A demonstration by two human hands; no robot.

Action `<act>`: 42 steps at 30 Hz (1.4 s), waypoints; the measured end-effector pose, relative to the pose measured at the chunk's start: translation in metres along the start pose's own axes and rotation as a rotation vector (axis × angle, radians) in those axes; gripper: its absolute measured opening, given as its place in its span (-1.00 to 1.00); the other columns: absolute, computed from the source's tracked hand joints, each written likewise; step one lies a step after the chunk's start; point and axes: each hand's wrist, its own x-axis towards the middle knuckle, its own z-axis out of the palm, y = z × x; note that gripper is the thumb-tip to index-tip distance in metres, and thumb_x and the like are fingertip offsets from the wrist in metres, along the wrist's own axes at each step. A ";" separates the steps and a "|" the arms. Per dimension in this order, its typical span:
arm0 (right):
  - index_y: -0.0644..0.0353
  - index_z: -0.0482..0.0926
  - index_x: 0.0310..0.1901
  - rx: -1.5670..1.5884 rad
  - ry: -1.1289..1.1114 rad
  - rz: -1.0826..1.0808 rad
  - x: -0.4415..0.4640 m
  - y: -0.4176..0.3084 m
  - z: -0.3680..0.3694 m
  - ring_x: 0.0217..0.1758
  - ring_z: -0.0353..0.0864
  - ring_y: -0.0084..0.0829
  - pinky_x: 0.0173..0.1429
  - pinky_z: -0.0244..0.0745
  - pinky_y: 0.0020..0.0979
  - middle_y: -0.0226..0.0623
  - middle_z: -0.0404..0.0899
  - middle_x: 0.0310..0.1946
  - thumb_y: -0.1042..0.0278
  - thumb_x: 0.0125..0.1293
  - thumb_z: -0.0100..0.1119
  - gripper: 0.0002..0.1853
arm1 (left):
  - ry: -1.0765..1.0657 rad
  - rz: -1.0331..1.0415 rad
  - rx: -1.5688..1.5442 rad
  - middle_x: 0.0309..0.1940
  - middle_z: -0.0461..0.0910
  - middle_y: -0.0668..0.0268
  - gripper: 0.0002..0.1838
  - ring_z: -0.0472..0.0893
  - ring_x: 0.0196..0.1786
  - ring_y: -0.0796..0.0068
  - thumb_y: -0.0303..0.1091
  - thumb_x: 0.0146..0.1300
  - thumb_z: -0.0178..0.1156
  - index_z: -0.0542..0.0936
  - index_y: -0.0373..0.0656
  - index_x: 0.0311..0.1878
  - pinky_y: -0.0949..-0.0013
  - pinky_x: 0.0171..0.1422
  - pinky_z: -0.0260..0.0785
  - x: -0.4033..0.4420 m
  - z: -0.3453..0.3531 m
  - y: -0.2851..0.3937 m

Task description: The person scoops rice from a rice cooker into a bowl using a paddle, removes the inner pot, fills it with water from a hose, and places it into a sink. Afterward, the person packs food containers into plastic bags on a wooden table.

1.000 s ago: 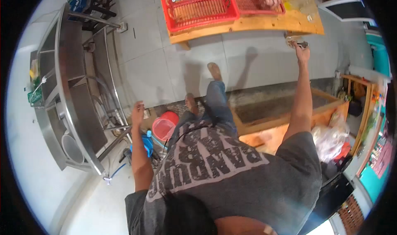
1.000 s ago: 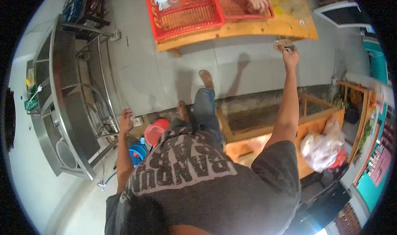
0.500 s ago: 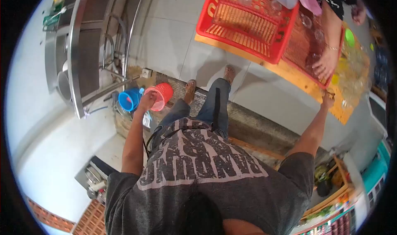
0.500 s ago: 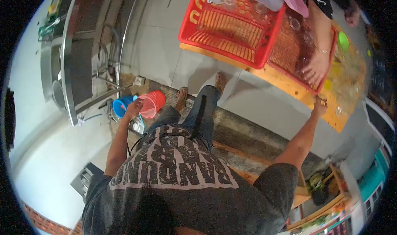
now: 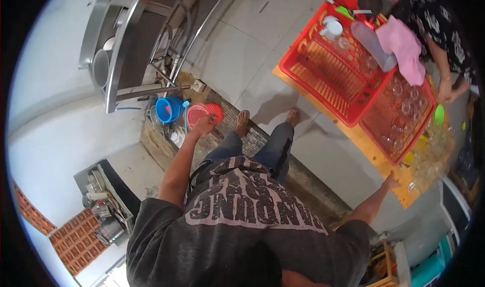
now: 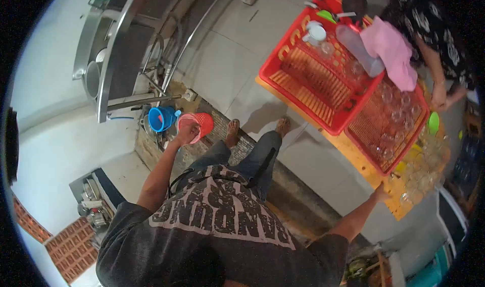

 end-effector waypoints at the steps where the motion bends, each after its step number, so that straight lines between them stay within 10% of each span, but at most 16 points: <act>1: 0.52 0.07 0.19 0.003 0.067 -0.052 -0.009 0.018 0.006 0.10 0.38 -0.15 0.11 0.39 -0.24 0.08 0.34 0.08 0.20 -0.10 0.42 -0.07 | -0.016 -0.037 0.044 -0.30 0.60 0.05 -0.70 0.60 -0.17 0.17 -0.21 0.13 0.06 0.56 -0.19 -0.16 0.21 -0.05 0.40 -0.004 -0.005 -0.004; 3: 0.44 0.39 0.03 -0.133 0.073 0.074 -0.083 -0.013 -0.002 -0.05 0.52 -0.08 0.04 0.43 -0.17 0.06 0.50 -0.07 -0.03 0.10 0.17 -0.35 | -0.045 -0.114 0.116 -0.36 0.60 0.05 -0.73 0.61 -0.22 0.17 -0.22 0.08 0.09 0.59 -0.19 -0.26 0.21 -0.08 0.41 -0.015 -0.013 -0.013; 4: 0.35 0.44 0.01 -0.707 -0.246 -0.074 -0.080 0.050 0.014 -0.09 0.55 -0.08 -0.06 0.46 -0.16 0.03 0.52 -0.09 -0.19 0.21 -0.08 -0.35 | -0.077 -0.141 0.022 -0.39 0.60 0.05 -0.74 0.61 -0.25 0.15 -0.23 0.05 0.11 0.60 -0.20 -0.29 0.21 -0.10 0.42 -0.022 -0.016 -0.019; 5: 0.35 0.58 -0.45 -0.626 -0.324 -0.099 -0.198 0.049 -0.018 -0.43 0.54 -0.20 -0.24 0.44 -0.20 -0.10 0.60 -0.46 -0.15 0.23 -0.05 -0.42 | -0.139 -0.157 -0.064 -0.42 0.60 0.05 -0.75 0.61 -0.28 0.14 -0.24 0.02 0.13 0.60 -0.20 -0.32 0.21 -0.12 0.42 -0.056 -0.037 -0.087; 7: 0.28 0.58 -0.53 -0.492 -0.715 -0.167 -0.257 0.010 0.001 -0.56 0.51 -0.27 -0.40 0.42 -0.27 -0.21 0.58 -0.57 -0.11 0.25 -0.12 -0.45 | -0.087 -0.188 -0.161 -0.46 0.60 0.06 -0.77 0.61 -0.33 0.12 -0.28 -0.05 0.17 0.61 -0.20 -0.34 0.22 -0.16 0.43 -0.062 -0.033 -0.092; 15: 0.36 0.40 -0.12 -0.260 -1.565 -0.331 -0.543 -0.221 0.092 -0.54 0.55 -0.34 -0.46 0.52 -0.27 -0.06 0.51 -0.55 0.33 0.17 0.05 -0.69 | 0.738 -0.264 -0.462 -0.48 0.60 0.11 -0.72 0.61 -0.38 0.19 -0.35 -0.24 0.31 0.63 -0.20 -0.36 0.26 -0.23 0.43 -0.167 -0.002 -0.264; 17: 0.32 0.52 -0.47 -0.377 -1.557 -0.421 -0.604 -0.303 0.121 -0.45 0.57 -0.41 -0.50 0.49 -0.35 -0.30 0.47 -0.63 0.34 0.23 0.02 -0.77 | 0.765 -0.334 -0.712 -0.51 0.60 0.11 -0.73 0.61 -0.40 0.20 -0.29 -0.22 0.35 0.64 -0.18 -0.38 0.26 -0.25 0.43 -0.182 -0.007 -0.295; 21: 0.22 0.26 0.10 -0.148 -1.886 -0.664 -0.801 -0.383 0.111 -0.38 0.51 -0.43 -0.14 0.55 -0.24 -0.24 0.50 -0.29 0.28 0.26 -0.03 -0.60 | 0.835 -0.566 -0.706 -0.60 0.58 0.17 -0.71 0.60 -0.48 0.23 -0.10 -0.12 0.33 0.64 -0.15 -0.49 0.26 -0.32 0.42 -0.257 -0.068 -0.343; 24: 0.14 0.06 0.24 -0.194 -2.332 -0.297 -0.955 -0.419 0.051 -0.08 0.47 -0.29 0.05 0.45 -0.19 -0.15 0.35 0.02 0.18 0.29 -0.02 -0.45 | 0.831 -0.651 -0.732 -0.52 0.60 0.16 -0.63 0.60 -0.39 0.22 -0.01 0.03 0.21 0.63 -0.18 -0.47 0.24 -0.26 0.42 -0.277 -0.122 -0.332; 27: 0.05 0.06 0.28 -0.356 -2.706 0.205 -1.078 -0.393 0.006 0.21 0.28 -0.09 0.20 0.32 -0.08 -0.06 0.18 0.22 -0.07 0.33 -0.19 -0.42 | 1.296 -0.307 -0.576 -0.16 0.54 0.07 -0.63 0.51 -0.05 0.11 -0.08 0.05 0.17 0.59 -0.18 -0.21 0.17 0.02 0.35 -0.283 -0.144 -0.330; 30: 0.13 0.10 0.28 -0.839 -2.983 1.134 -1.151 -0.402 -0.078 0.32 0.13 -0.01 0.37 0.02 -0.01 -0.11 0.13 0.29 -0.23 0.29 -0.29 -0.32 | 1.286 -0.199 -0.356 0.07 0.42 0.04 -0.57 0.38 0.14 0.01 -0.18 0.02 0.15 0.52 -0.17 -0.03 0.08 0.21 0.21 -0.300 -0.153 -0.343; 32: 0.19 0.13 0.27 -0.574 -2.913 0.933 -1.174 -0.396 -0.100 0.34 0.11 -0.05 0.38 0.01 -0.05 -0.09 0.10 0.30 -0.25 0.29 -0.29 -0.28 | 1.258 -0.270 -0.445 0.11 0.38 0.03 -0.52 0.34 0.19 0.00 -0.21 0.01 0.12 0.47 -0.18 0.04 0.04 0.27 0.13 -0.331 -0.131 -0.375; 34: 0.19 0.17 0.25 -1.123 -2.499 0.901 -1.202 -0.413 -0.114 0.34 0.15 -0.16 0.38 0.03 -0.14 -0.08 0.17 0.27 -0.23 0.31 -0.30 -0.31 | 1.311 -0.512 -0.491 0.09 0.40 0.03 -0.51 0.33 0.19 0.00 -0.15 0.13 -0.02 0.41 -0.23 0.09 0.04 0.27 0.12 -0.369 -0.119 -0.405; 39: 0.17 0.10 0.29 -1.253 -3.137 0.586 -1.292 -0.457 -0.182 0.34 0.15 -0.37 0.38 -0.02 -0.27 -0.18 0.33 0.17 -0.20 0.33 -0.33 -0.33 | 1.092 -1.345 -0.295 0.05 0.44 0.08 -0.54 0.37 0.16 0.06 -0.13 0.29 -0.23 0.43 -0.23 0.07 0.11 0.21 0.17 -0.403 0.012 -0.474; 42: 0.12 0.19 0.25 -0.461 -3.336 -1.211 -1.331 -0.429 -0.233 0.28 0.24 -0.22 0.36 -0.03 -0.16 -0.15 0.37 0.14 -0.10 0.36 -0.32 -0.43 | 1.308 -1.075 -1.452 0.04 0.43 0.01 -0.53 0.37 0.13 0.01 -0.09 0.30 -0.20 0.40 -0.23 0.09 0.10 0.20 0.16 -0.414 -0.026 -0.490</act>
